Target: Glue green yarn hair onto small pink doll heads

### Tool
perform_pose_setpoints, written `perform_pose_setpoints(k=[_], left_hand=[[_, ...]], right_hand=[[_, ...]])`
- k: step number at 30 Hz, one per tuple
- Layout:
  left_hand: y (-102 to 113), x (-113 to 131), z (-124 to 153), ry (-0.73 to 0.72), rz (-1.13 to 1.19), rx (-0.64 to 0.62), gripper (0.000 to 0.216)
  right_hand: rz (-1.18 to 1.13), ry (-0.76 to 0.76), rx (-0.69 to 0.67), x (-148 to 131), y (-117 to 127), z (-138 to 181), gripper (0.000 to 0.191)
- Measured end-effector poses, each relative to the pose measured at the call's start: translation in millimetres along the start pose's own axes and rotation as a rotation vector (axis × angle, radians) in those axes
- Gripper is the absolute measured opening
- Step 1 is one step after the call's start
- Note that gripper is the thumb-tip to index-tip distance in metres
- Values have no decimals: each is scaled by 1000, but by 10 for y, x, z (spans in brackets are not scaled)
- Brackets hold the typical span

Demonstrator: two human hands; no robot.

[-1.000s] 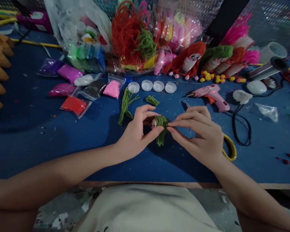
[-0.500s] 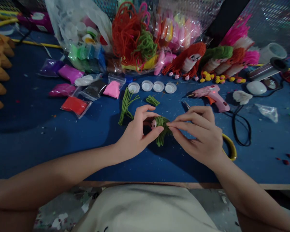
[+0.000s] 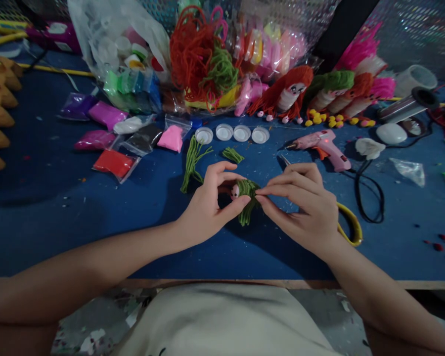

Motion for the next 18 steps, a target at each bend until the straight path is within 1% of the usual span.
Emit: perform_pose_setpoints(k=[5, 10, 14, 18], left_hand=[[4, 3, -7, 0, -13, -10, 47], [13, 16, -5, 79, -13, -18, 45], [14, 40, -13, 91, -3, -23, 43], [14, 38, -15, 106, 4, -21, 43]], right_hand=[[38, 61, -15, 4, 1, -2, 14], [44, 118, 2, 11, 17, 10, 18], [-52, 71, 50, 16, 29, 1, 17], [-160, -46, 87, 38, 18, 9, 15]])
Point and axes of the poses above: each hand's wrist, its own z-axis away from the middle knuckle, its own y-axis out of the back of the hand, x = y × z, the point moved 2 cm from there along -z, towards the middle knuckle, and after that the axes turned 11 degrees about x, right-handed, at the moved point
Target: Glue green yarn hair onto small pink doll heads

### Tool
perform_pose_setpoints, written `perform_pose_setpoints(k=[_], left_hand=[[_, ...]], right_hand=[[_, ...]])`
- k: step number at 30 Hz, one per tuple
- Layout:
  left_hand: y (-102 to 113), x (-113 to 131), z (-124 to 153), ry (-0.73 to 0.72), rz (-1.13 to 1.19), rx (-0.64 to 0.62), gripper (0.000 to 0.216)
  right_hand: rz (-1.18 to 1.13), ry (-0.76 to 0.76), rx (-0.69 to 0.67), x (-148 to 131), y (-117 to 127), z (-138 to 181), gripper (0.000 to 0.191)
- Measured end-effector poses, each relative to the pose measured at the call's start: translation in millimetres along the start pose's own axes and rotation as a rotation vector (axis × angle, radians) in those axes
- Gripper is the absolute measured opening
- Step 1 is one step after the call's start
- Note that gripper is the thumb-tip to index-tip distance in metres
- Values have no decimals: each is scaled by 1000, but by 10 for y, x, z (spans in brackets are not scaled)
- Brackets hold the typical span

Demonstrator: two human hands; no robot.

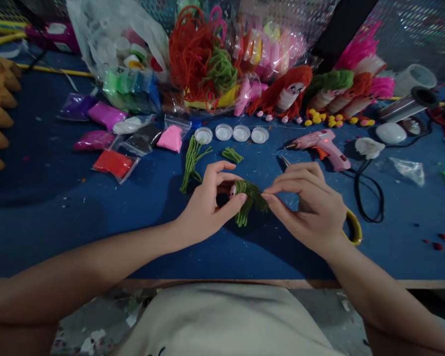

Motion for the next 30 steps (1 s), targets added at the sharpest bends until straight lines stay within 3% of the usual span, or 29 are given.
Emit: perform_pose_setpoints(k=[5, 8, 12, 16, 23, 30], left_hand=[[9, -40, 15, 35, 27, 14, 44], [22, -25, 17, -9, 111, 62, 42], [30, 26, 9, -105, 213, 76, 37], [23, 21, 11, -182, 228, 6, 35], [19, -5, 31, -132, 196, -107, 33], [30, 29, -3, -89, 197, -122, 29]], right_hand=[[-286, -218, 136, 100, -16, 68, 7], [-429, -260, 154, 124, -22, 87, 7], [-237, -101, 7, 52, -19, 67, 11], [-49, -23, 45, 10, -26, 67, 25], [-44, 84, -28, 10, -65, 68, 29], [2, 141, -38, 11, -50, 65, 26]])
Point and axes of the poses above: each hand's wrist, its own z-axis away from the middle knuckle, its own y-axis out of the back of the hand, x = y × z, the point moved 2 cm from there along -z, towards the middle knuckle, and after that the axes turned 11 degrees about x, right-handed, at the moved point
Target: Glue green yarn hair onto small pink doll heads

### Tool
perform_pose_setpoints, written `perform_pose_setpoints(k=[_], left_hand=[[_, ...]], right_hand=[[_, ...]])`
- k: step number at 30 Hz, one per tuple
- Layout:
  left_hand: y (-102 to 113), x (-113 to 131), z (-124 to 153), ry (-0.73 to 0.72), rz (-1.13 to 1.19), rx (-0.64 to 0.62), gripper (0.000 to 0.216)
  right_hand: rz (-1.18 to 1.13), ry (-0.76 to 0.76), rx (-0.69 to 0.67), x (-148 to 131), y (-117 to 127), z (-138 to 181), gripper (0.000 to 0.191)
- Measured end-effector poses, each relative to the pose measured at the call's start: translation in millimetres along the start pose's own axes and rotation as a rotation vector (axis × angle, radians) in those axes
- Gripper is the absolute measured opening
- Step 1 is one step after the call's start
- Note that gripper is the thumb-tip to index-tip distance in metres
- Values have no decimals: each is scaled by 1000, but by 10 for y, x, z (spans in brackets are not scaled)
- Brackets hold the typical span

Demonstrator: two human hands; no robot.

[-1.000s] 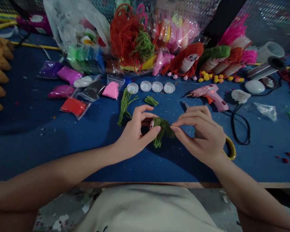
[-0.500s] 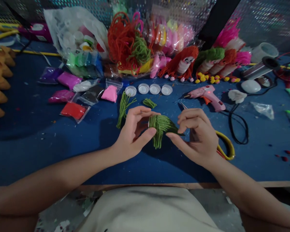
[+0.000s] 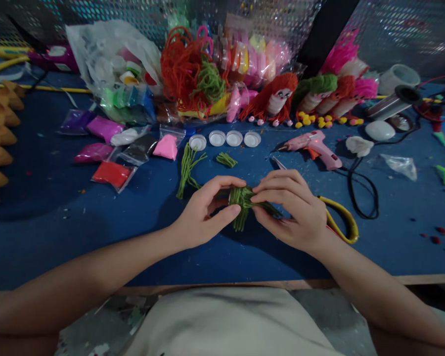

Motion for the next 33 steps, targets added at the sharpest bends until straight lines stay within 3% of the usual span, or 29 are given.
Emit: perform_pose_setpoints(k=[14, 33], left_hand=[[-17, -6, -2, 70, -43, 38, 30], [-18, -12, -14, 49, -125, 70, 26]], right_hand=[[19, 56, -8, 51, 32, 2, 27], [56, 68, -38, 30, 15, -4, 21]])
Point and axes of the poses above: each hand's wrist, its own z-axis away from the middle knuckle, its own y-axis out of the back of the hand, x = y × z, the point moved 2 cm from there along -z, towards the middle knuckle, and after that the axes turned 11 degrees about x, right-handed, at the moved point
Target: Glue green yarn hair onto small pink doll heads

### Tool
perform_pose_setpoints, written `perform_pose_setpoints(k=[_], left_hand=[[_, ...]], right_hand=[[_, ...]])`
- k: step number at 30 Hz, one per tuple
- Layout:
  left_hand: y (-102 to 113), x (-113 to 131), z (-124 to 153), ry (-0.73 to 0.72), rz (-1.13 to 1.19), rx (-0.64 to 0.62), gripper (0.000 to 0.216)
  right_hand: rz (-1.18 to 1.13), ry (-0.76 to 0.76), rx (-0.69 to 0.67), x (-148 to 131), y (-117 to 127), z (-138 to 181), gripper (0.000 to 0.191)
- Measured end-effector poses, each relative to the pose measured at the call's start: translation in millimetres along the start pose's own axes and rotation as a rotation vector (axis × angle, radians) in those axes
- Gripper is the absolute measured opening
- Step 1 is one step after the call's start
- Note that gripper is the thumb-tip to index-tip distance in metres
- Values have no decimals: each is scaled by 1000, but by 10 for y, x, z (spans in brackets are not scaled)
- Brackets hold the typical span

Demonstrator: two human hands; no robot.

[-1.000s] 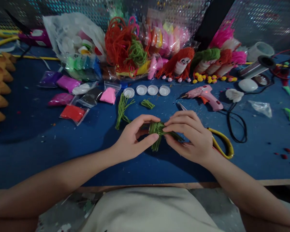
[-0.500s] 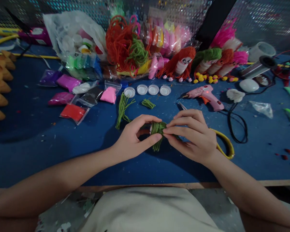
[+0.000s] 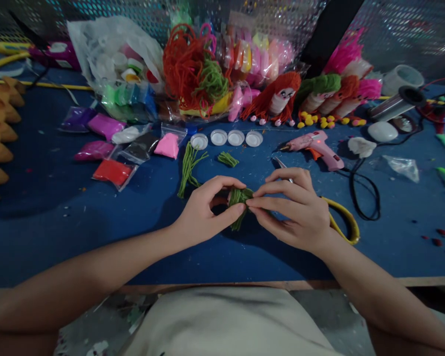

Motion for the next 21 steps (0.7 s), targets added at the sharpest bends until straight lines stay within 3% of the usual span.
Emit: perform_pose_setpoints(k=[5, 12, 16, 21], left_hand=[[5, 3, 6, 23, -2, -1, 25], [19, 17, -20, 53, -2, 32, 25], [28, 3, -28, 63, 3, 39, 24], [62, -39, -27, 85, 24, 60, 24]], right_hand=[[-89, -56, 27, -17, 25, -21, 26], [-208, -229, 88, -7, 58, -53, 15], [-357, -304, 57, 29, 17, 43, 9], [-557, -452, 147, 96, -34, 121, 10]])
Point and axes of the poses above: each hand's wrist, its own z-axis away from the middle knuckle, its own y-axis out of the back of the hand, x = y × z, the point moved 2 cm from there along -z, towards the middle knuckle, and after that the axes turned 11 degrees about x, right-handed, at the moved point
